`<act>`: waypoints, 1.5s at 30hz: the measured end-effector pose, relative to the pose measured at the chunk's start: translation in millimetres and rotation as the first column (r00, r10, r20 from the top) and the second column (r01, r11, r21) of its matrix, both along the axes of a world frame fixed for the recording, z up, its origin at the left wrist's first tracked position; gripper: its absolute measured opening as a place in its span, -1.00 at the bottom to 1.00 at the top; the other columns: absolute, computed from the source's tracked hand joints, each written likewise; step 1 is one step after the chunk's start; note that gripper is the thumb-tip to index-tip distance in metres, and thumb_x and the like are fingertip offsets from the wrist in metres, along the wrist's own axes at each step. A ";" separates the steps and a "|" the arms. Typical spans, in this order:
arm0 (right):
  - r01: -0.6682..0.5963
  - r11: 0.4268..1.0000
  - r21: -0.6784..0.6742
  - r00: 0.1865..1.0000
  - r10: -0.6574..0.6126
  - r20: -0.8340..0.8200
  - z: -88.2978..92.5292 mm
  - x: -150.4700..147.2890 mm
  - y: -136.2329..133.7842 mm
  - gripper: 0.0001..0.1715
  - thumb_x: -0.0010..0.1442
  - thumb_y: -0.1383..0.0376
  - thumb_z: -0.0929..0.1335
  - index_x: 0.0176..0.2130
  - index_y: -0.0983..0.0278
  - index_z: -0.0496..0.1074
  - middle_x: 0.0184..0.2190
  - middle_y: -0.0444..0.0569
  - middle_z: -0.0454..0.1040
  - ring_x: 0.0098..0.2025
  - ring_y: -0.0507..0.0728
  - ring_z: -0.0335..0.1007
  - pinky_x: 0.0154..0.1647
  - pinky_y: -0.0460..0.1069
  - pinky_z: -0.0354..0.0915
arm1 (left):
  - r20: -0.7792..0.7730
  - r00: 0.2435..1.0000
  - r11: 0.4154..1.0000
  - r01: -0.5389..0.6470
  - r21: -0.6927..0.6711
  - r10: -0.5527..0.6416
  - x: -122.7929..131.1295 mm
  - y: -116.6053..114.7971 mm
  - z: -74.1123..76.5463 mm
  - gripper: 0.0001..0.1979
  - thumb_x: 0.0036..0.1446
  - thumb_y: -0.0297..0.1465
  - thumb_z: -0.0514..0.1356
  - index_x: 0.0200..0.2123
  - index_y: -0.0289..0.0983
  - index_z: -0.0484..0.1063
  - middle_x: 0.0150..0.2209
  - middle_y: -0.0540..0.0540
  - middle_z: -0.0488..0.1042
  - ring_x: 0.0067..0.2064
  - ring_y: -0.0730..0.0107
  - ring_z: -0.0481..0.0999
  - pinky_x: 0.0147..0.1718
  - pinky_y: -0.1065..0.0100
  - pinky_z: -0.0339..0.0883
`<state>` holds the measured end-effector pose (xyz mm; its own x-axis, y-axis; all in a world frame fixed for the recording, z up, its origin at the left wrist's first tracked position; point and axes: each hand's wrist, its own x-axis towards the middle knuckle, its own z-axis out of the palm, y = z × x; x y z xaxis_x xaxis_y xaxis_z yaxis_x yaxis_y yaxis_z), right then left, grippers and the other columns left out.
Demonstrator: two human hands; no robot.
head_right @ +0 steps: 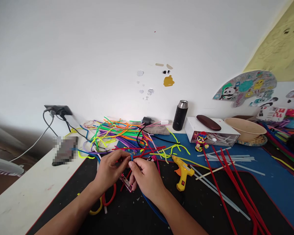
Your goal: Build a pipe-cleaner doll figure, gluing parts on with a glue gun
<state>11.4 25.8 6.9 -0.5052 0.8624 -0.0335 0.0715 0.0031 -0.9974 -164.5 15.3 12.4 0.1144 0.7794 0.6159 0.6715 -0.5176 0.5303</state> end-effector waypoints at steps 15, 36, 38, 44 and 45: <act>0.075 0.996 0.051 0.997 -0.073 -0.035 6.1 5.6 5.0 -0.48 0.39 -0.12 0.28 -0.28 0.26 0.43 -0.49 -0.15 0.50 -0.63 0.02 0.45 -0.57 -0.10 0.23 | -0.173 0.983 0.986 0.083 0.145 -0.057 -4.1 0.7 4.7 -0.93 0.36 -0.46 0.19 -0.16 -0.24 0.50 -0.34 -0.04 0.60 -0.35 0.38 0.57 -0.34 0.38 0.37; 0.061 0.998 -0.016 0.998 -0.061 -0.015 6.3 3.6 2.0 -0.48 0.32 -0.15 0.32 -0.28 0.23 0.45 -0.64 -0.20 0.45 -0.68 0.05 0.41 -0.65 -0.11 0.21 | 0.086 0.996 0.998 0.022 0.052 -0.027 7.5 -1.9 3.9 -0.91 0.32 -0.44 0.24 -0.28 -0.21 0.54 -0.38 -0.02 0.63 -0.38 0.40 0.61 -0.35 0.41 0.47; 0.066 0.998 -0.015 0.998 -0.066 -0.014 5.7 3.1 2.0 -0.49 0.32 -0.15 0.32 -0.30 0.23 0.44 -0.64 -0.20 0.45 -0.68 0.05 0.41 -0.65 -0.11 0.21 | 0.131 0.991 1.000 0.019 0.006 -0.019 8.9 -2.1 3.6 -0.91 0.30 -0.44 0.25 -0.29 -0.21 0.54 -0.40 0.00 0.63 -0.39 0.41 0.61 -0.37 0.42 0.47; 0.080 0.996 -0.042 0.995 -0.082 -0.051 7.4 6.0 5.4 -0.45 0.29 -0.17 0.34 -0.27 0.26 0.47 -0.62 -0.18 0.46 -0.68 0.04 0.40 -0.63 -0.10 0.25 | 0.138 0.988 0.997 0.078 -0.028 -0.073 3.5 1.6 0.4 -0.89 0.34 -0.43 0.23 -0.20 -0.20 0.59 -0.32 -0.03 0.66 -0.31 0.37 0.65 -0.30 0.40 0.51; 0.090 0.995 -0.045 0.994 -0.092 -0.053 8.5 7.1 6.1 -0.44 0.29 -0.18 0.34 -0.26 0.26 0.48 -0.62 -0.18 0.46 -0.68 0.04 0.41 -0.62 -0.10 0.26 | 0.138 0.988 0.997 0.077 -0.023 -0.074 1.8 2.4 0.1 -0.88 0.35 -0.42 0.22 -0.17 -0.19 0.60 -0.30 -0.04 0.67 -0.30 0.36 0.66 -0.29 0.39 0.52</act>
<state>18.5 32.0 15.4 -0.4268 0.9032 -0.0460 0.0148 -0.0439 -0.9989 -162.7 17.7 12.5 0.0899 0.7888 0.6081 0.5512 -0.5479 0.6293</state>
